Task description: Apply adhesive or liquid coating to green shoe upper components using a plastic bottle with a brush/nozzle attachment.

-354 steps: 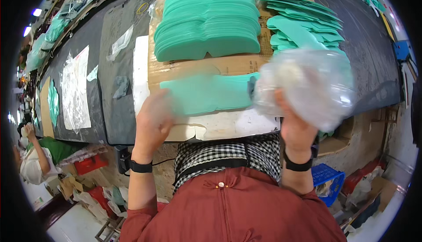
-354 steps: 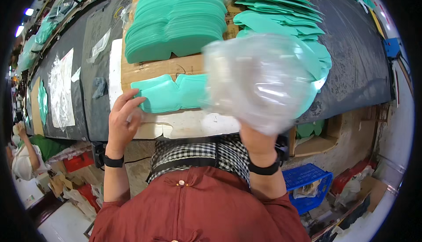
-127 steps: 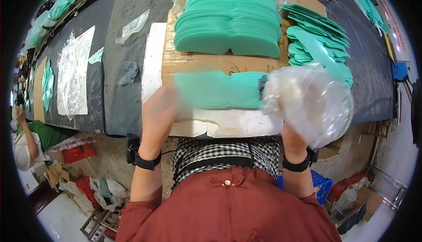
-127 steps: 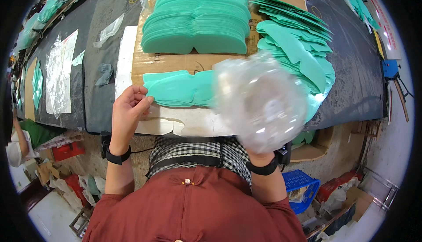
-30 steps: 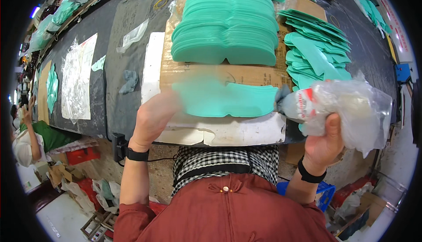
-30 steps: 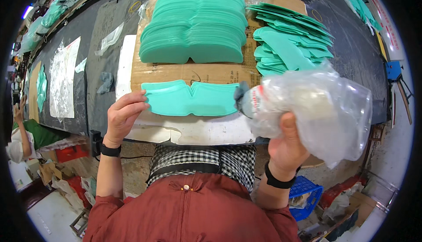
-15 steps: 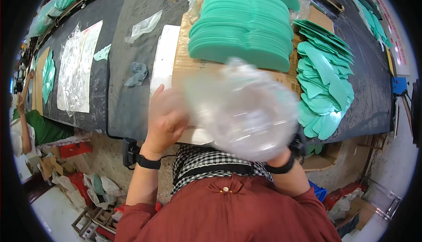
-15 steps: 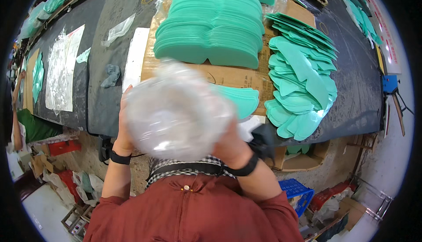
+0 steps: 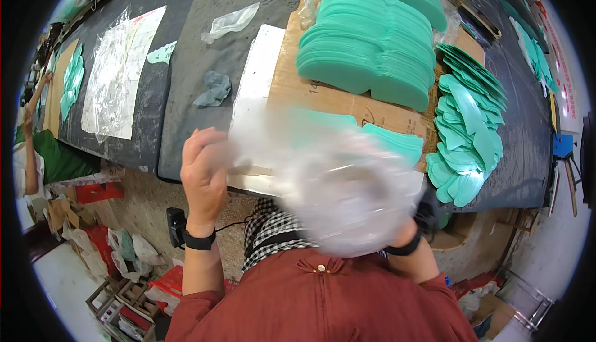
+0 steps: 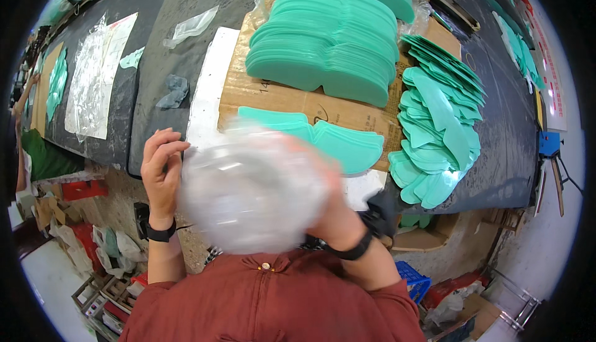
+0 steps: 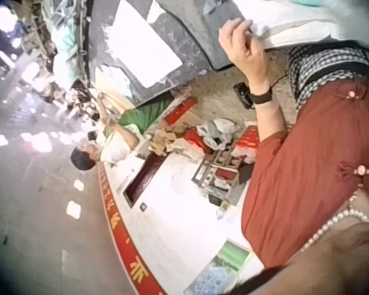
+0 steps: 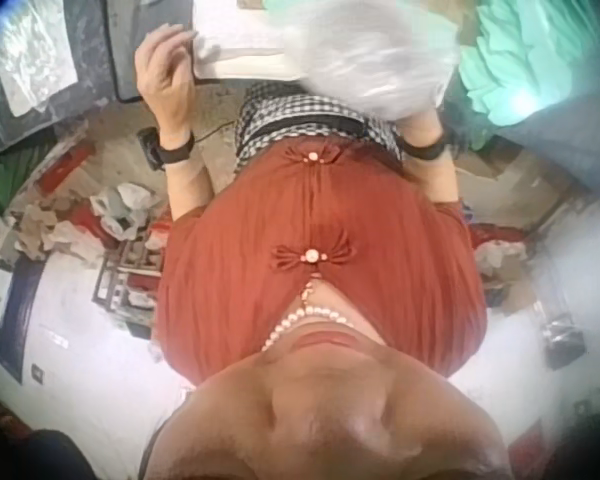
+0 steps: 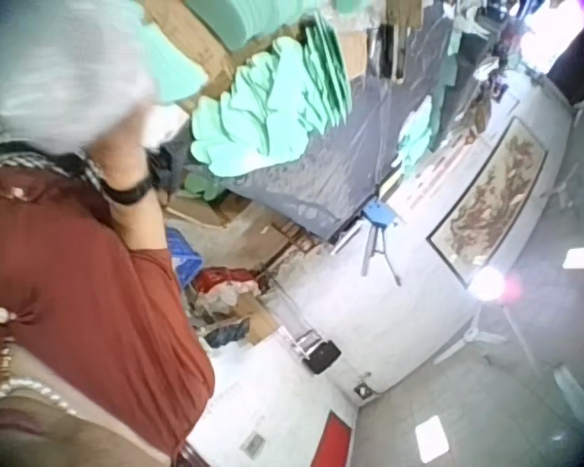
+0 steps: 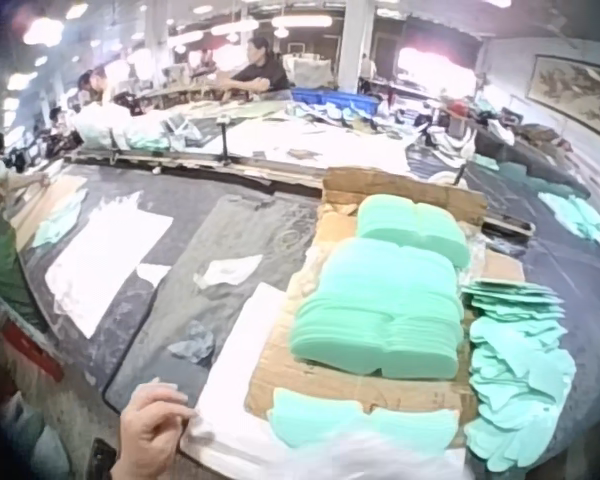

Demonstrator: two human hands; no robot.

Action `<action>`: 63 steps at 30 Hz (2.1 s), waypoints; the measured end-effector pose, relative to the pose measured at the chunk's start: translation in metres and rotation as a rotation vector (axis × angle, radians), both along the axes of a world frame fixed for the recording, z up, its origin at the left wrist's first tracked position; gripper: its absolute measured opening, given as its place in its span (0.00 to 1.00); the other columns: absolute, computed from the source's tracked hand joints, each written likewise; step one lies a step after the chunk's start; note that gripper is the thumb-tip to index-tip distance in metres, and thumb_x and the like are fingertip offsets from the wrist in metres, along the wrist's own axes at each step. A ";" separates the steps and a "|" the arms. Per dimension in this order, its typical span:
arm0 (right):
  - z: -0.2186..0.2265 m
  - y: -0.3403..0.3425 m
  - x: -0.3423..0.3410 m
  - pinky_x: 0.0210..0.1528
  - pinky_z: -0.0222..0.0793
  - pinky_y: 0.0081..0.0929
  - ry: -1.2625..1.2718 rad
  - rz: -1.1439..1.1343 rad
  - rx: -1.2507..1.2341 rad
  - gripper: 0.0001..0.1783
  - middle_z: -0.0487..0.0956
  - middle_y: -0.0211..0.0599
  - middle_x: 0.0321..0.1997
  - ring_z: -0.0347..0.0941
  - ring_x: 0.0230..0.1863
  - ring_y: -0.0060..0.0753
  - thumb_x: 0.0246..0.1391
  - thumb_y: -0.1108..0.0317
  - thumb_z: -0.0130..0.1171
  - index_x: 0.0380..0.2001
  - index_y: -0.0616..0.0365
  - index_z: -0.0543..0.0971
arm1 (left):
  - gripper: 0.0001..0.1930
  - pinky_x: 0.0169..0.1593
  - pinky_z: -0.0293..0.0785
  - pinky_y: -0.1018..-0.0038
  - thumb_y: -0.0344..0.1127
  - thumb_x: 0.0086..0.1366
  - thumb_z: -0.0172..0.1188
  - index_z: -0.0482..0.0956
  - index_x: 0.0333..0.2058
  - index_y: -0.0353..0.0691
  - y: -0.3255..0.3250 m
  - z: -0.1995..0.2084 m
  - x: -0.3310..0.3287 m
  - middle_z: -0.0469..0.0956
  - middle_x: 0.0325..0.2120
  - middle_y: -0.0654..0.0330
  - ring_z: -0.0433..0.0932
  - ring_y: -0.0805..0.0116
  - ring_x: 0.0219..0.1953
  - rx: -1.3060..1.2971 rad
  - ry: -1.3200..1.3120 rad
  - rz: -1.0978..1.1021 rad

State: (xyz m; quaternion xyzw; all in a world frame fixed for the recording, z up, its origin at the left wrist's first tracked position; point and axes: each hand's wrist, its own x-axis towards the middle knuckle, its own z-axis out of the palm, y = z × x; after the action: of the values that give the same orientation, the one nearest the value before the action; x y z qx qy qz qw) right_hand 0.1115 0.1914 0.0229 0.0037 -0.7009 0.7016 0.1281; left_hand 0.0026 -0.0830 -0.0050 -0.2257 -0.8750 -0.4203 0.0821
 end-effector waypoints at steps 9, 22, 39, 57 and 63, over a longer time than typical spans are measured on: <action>0.012 0.040 0.031 0.67 0.67 0.47 0.215 -0.383 1.123 0.33 0.71 0.49 0.67 0.71 0.65 0.52 0.61 0.59 0.63 0.66 0.62 0.69 | 0.13 0.64 0.68 0.52 0.15 0.52 0.58 0.83 0.34 0.37 0.042 0.015 0.010 0.81 0.40 0.56 0.79 0.51 0.50 -0.123 0.097 -0.327; 0.011 0.118 0.049 0.67 0.69 0.37 0.028 -0.584 0.730 0.33 0.71 0.43 0.71 0.72 0.65 0.39 0.61 0.76 0.63 0.68 0.66 0.66 | 0.20 0.56 0.70 0.59 0.21 0.49 0.63 0.86 0.43 0.44 0.099 0.007 0.011 0.78 0.45 0.57 0.74 0.51 0.50 -0.212 0.010 -0.444; -0.011 0.094 0.081 0.68 0.68 0.42 0.222 -0.863 0.179 0.36 0.73 0.42 0.64 0.71 0.64 0.41 0.57 0.78 0.69 0.66 0.65 0.67 | 0.17 0.55 0.73 0.60 0.20 0.53 0.65 0.86 0.42 0.41 0.091 0.005 0.009 0.79 0.48 0.56 0.75 0.52 0.52 -0.220 -0.026 -0.456; 0.024 -0.039 -0.066 0.50 0.78 0.40 0.431 -0.161 0.393 0.28 0.82 0.48 0.51 0.82 0.49 0.49 0.43 0.67 0.74 0.49 0.62 0.78 | 0.16 0.58 0.75 0.65 0.33 0.69 0.60 0.78 0.52 0.33 0.022 -0.024 0.034 0.77 0.54 0.55 0.79 0.65 0.54 0.483 -0.331 0.222; 0.012 0.005 0.000 0.57 0.78 0.41 0.193 -0.018 0.256 0.25 0.81 0.49 0.56 0.80 0.55 0.54 0.49 0.69 0.70 0.51 0.61 0.76 | 0.10 0.52 0.72 0.79 0.22 0.68 0.59 0.80 0.47 0.32 0.036 0.006 -0.018 0.77 0.47 0.61 0.76 0.76 0.46 0.363 -0.455 0.005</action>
State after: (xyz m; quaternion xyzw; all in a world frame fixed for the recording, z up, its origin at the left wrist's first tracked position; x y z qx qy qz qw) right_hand 0.1114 0.1964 0.0346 0.0811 -0.7691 0.6019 0.1993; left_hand -0.0151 -0.0468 0.0011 -0.1050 -0.7822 -0.6094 -0.0762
